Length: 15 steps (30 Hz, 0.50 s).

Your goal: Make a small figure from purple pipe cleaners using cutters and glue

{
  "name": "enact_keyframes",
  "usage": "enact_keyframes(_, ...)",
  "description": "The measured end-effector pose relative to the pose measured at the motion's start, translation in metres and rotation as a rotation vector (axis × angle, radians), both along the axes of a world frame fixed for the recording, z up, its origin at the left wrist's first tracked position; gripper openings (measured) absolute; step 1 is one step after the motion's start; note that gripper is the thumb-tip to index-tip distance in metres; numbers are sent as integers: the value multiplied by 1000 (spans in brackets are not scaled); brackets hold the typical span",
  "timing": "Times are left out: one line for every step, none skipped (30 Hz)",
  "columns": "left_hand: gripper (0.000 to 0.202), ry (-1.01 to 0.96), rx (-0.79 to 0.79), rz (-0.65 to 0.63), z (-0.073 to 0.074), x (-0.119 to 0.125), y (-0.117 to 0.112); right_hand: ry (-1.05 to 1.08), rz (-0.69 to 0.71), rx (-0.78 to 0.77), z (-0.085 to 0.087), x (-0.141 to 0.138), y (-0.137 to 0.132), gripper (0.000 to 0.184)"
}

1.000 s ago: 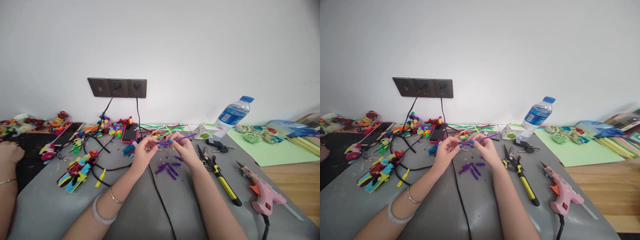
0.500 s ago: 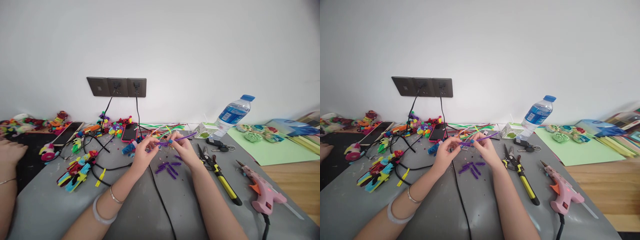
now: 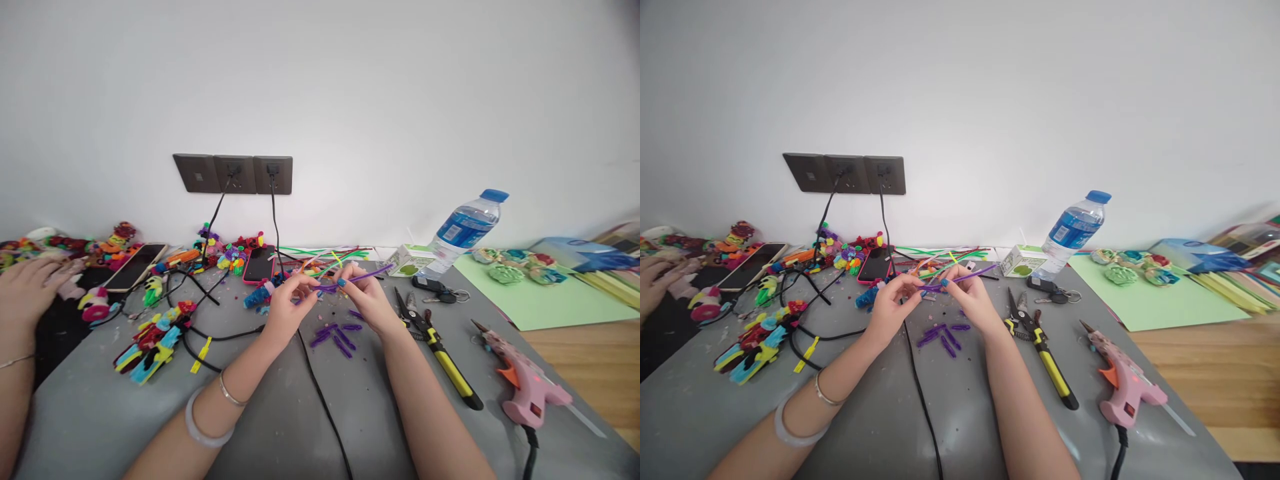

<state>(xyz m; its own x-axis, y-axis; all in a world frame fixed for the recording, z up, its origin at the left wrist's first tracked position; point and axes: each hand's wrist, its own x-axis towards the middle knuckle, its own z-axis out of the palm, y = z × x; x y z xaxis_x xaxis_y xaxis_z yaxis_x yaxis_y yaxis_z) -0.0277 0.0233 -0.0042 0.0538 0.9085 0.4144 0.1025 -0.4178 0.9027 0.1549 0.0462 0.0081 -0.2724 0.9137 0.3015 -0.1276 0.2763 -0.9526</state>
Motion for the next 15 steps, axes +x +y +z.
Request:
enact_keyframes(9, -16, -11, -4, 0, 0, 0, -2, -8, -2, 0, 0, 0, 29)
enact_keyframes(9, -37, -27, -11, 0, 0, 0, -7, -17, -6, -1, 0, 1, 29)
enact_keyframes(9, -63, -49, -21, 1, 0, 1, -15, -24, -13, -1, 1, 1, 29)
enact_keyframes(10, -93, -76, -35, 1, 0, 1, -24, -27, -22, -2, 1, 2, 30)
enact_keyframes(12, -125, -105, -49, 1, 0, 2, -30, -25, -31, -2, 1, 2, 30)
enact_keyframes(15, -157, -132, -63, 1, 0, 2, -33, -20, -39, -3, 1, 2, 30)
enact_keyframes(18, -186, -156, -75, 1, 0, 3, -36, -14, -44, -3, 1, 2, 30)
enact_keyframes(21, -211, -173, -84, 0, 0, 3, -36, -9, -46, -2, 1, 2, 30)
enact_keyframes(23, -230, -182, -88, 0, 0, 4, -37, -8, -46, -2, 1, 2, 30)
enact_keyframes(24, -241, -184, -89, -1, 1, 4, -37, -10, -46, -2, 1, 2, 31)
enact_keyframes(24, -246, -183, -89, -1, 1, 4, -37, -13, -47, -1, 1, 2, 31)
enact_keyframes(24, -248, -180, -86, -2, 1, 4, -36, -16, -47, -1, 0, 2, 31)
enact_keyframes(25, -251, -176, -83, -2, 1, 4, -34, -16, -48, -1, 0, 1, 31)
enact_keyframes(25, -257, -173, -80, -1, 1, 4, -31, -13, -49, -1, 0, 1, 31)
enact_keyframes(26, -264, -171, -79, -1, 1, 4, -29, -9, -50, -1, 0, 1, 30)
